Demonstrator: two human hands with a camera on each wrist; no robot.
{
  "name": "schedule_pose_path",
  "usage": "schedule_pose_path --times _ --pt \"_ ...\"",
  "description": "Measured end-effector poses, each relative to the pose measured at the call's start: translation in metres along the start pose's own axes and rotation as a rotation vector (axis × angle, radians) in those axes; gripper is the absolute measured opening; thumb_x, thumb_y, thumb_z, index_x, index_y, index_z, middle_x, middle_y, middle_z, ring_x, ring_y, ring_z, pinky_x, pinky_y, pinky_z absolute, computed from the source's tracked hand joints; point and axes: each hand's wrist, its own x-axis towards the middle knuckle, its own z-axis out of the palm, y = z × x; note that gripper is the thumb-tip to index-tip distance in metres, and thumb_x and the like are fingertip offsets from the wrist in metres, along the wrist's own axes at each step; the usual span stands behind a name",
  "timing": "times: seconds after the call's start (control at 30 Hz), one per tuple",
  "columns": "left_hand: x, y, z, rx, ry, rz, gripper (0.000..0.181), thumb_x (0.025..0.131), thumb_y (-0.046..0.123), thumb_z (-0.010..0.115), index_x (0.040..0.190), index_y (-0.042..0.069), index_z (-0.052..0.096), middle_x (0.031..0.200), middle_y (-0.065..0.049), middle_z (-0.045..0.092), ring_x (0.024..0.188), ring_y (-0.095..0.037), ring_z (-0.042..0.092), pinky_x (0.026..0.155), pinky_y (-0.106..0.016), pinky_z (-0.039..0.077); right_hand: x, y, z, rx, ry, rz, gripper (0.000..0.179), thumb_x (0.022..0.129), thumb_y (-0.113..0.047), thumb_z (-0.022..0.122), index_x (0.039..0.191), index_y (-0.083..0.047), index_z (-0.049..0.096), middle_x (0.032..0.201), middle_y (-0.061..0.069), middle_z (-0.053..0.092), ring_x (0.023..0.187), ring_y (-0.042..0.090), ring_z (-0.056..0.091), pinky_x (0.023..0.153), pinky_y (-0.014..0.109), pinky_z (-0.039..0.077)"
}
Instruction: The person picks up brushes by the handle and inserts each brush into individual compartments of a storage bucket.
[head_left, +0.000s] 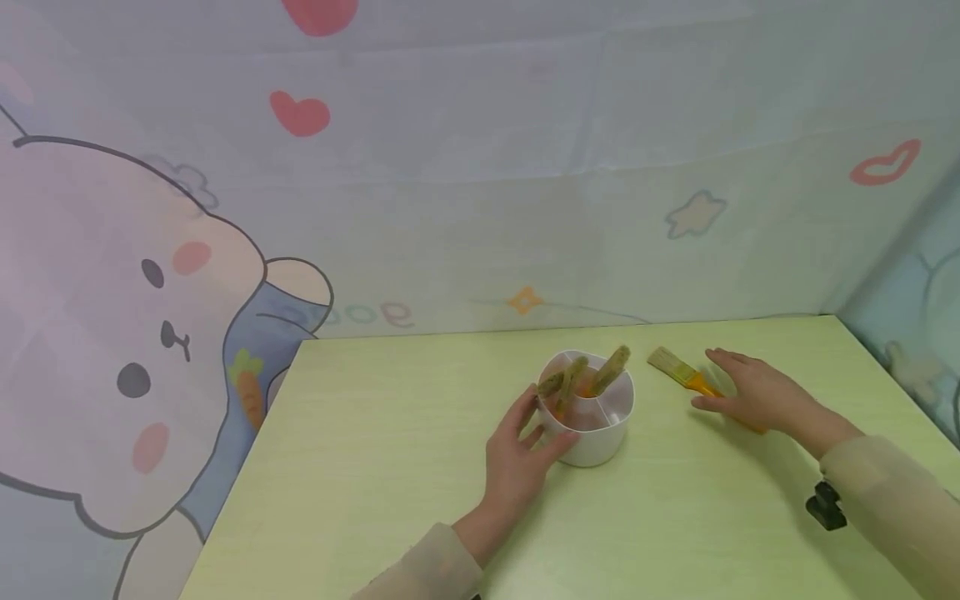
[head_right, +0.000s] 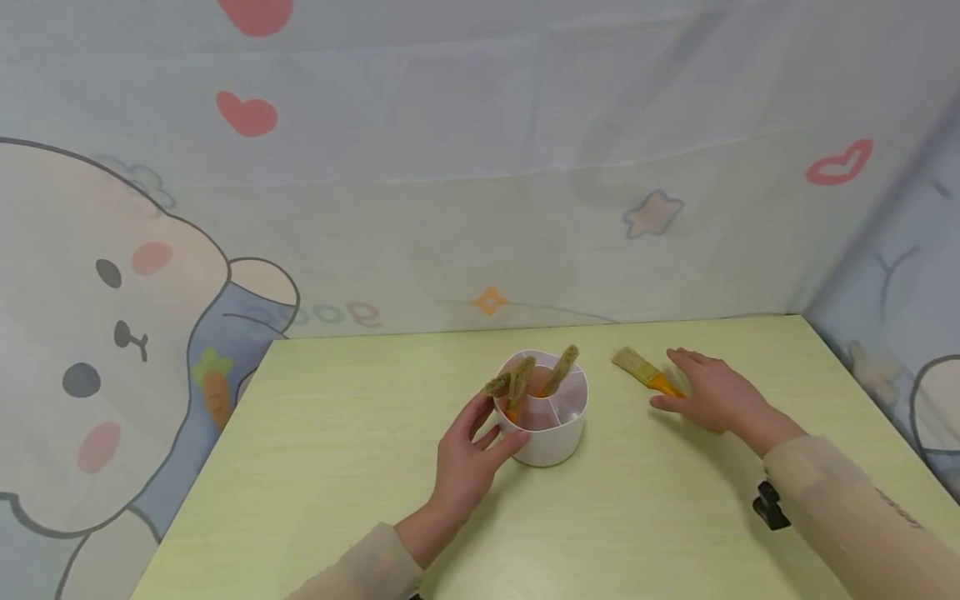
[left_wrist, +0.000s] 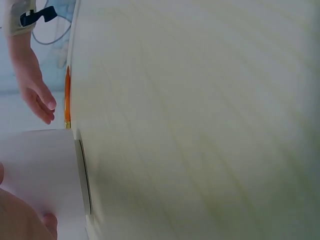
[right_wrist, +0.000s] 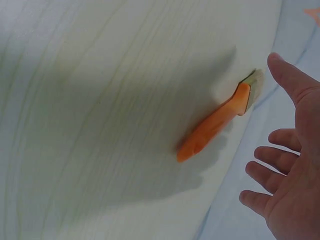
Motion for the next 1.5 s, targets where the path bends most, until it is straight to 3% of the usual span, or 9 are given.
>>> schedule_pose_path --times 0.33,0.87,1.17,1.5 --pt "0.000 0.002 0.000 0.010 -0.003 -0.001 0.075 0.088 0.010 0.090 0.154 0.006 0.055 0.159 -0.011 0.054 0.148 -0.034 0.050 0.113 -0.045 0.053 0.008 0.005 0.010 0.005 -0.008 0.011 0.098 0.098 -0.055 0.074 0.155 0.017 0.038 0.154 0.046 0.039 0.138 0.065 0.042 0.112 0.077 0.039" --pt "-0.001 0.003 -0.001 0.009 -0.016 -0.012 0.074 0.089 0.013 0.090 0.155 0.009 0.056 0.160 -0.008 0.054 0.149 -0.031 0.049 0.114 -0.044 0.052 0.006 0.013 0.021 -0.021 0.025 -0.035 0.071 0.100 -0.039 0.077 0.144 0.013 0.057 0.147 0.042 0.052 0.135 0.061 0.049 0.108 0.074 0.046" --pt "-0.001 0.005 -0.002 0.033 -0.030 -0.029 0.080 0.087 0.015 0.091 0.157 0.012 0.054 0.161 -0.003 0.053 0.150 -0.026 0.049 0.113 -0.036 0.053 0.006 0.018 0.026 -0.042 0.084 -0.067 0.052 0.100 -0.027 0.076 0.136 0.010 0.065 0.139 0.038 0.060 0.129 0.058 0.057 0.105 0.072 0.049" --pt "-0.001 0.007 -0.004 0.044 -0.036 -0.016 0.079 0.088 0.015 0.091 0.157 0.010 0.053 0.162 -0.007 0.052 0.150 -0.030 0.048 0.112 -0.039 0.054 0.007 0.022 0.027 -0.020 0.120 -0.123 0.040 0.097 -0.013 0.077 0.130 0.008 0.070 0.131 0.035 0.067 0.122 0.057 0.063 0.100 0.071 0.053"
